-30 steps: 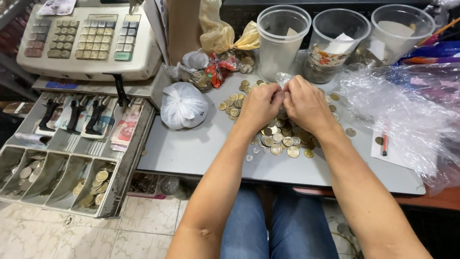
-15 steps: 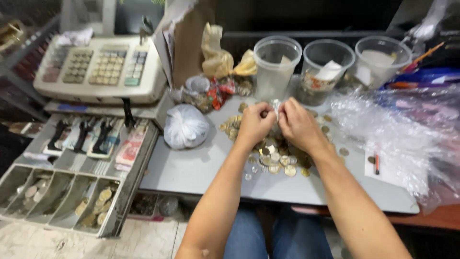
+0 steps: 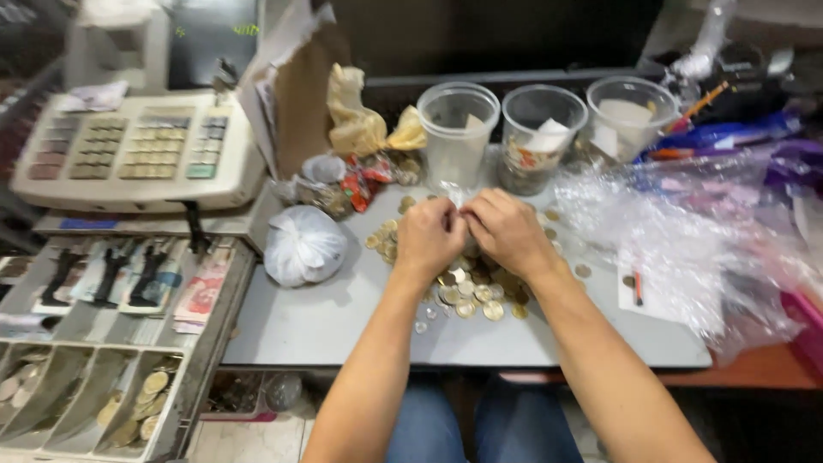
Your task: Sorting and counting a large quantity of coins on a checkout counter into various containers.
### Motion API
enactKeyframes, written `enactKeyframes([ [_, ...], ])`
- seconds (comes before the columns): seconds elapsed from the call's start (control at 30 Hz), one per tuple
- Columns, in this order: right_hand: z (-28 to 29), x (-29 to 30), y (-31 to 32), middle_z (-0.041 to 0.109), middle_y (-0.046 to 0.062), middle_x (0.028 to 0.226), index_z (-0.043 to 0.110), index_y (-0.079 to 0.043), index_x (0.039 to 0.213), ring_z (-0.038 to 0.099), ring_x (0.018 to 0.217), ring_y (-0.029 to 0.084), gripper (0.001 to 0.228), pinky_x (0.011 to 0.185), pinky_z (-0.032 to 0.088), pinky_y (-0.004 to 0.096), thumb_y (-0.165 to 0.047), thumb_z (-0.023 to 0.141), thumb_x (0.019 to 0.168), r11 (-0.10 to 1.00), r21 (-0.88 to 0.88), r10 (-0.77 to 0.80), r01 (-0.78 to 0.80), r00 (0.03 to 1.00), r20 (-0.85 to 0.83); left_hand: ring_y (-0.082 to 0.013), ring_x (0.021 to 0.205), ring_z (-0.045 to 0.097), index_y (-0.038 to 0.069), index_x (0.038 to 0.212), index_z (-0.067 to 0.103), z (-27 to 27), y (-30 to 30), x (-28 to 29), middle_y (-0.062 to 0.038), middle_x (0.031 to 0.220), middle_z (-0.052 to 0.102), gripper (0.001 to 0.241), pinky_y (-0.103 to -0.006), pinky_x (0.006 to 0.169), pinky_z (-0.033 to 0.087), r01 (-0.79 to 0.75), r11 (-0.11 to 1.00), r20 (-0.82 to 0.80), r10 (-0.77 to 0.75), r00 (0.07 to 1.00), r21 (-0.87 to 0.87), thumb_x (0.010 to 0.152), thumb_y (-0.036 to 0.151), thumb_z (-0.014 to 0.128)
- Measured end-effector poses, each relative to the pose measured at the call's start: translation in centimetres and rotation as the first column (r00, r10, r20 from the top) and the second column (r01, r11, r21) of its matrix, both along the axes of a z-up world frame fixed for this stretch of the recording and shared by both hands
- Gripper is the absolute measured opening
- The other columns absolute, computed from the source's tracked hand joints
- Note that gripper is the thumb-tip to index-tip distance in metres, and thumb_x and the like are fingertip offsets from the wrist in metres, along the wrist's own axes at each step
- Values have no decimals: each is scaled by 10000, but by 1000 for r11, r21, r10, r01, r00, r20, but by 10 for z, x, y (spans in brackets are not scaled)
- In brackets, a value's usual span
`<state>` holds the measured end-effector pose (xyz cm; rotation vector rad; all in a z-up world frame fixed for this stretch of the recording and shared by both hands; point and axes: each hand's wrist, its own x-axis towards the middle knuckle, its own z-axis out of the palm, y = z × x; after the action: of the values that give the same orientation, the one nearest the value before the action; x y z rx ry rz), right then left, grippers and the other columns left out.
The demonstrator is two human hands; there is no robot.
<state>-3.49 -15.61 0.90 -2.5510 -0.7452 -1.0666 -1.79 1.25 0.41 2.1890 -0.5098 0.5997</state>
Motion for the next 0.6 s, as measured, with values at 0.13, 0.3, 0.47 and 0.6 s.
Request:
enactKeyframes([
  [0.13,-5,0,-1,535,7,778,597,-157,887,637,832,223,103,684,545,336,-205,644,965,999,-23,-26,26,1000,6,-371,664,695,123,743,697,0,-4,-3,-104,576,608,130,-465,610,575,-9,999,-48,7,999,-37,774,238,646],
  [0.3,3,-4,5,462,35,783,523,-134,870,597,824,262,131,693,527,356,-187,580,975,999,-38,-15,16,999,30,-304,602,667,152,716,736,-7,-8,5,-64,540,597,107,-389,599,554,-16,971,-191,-31,981,-240,724,220,654],
  [0.47,-2,-2,2,445,40,782,513,-118,878,589,821,287,83,702,522,369,-123,581,924,999,20,47,-47,999,-3,-213,565,638,182,691,739,-20,-12,15,-13,512,585,81,-346,587,540,-6,951,-239,-72,968,-310,709,219,669],
  [0.6,-5,2,0,470,69,789,528,-108,895,599,822,324,64,708,523,402,-83,586,905,989,110,105,-101,994,-38,-198,559,618,164,710,749,-21,-13,19,-37,517,593,82,-330,577,524,44,931,-224,-133,965,-363,726,185,671],
])
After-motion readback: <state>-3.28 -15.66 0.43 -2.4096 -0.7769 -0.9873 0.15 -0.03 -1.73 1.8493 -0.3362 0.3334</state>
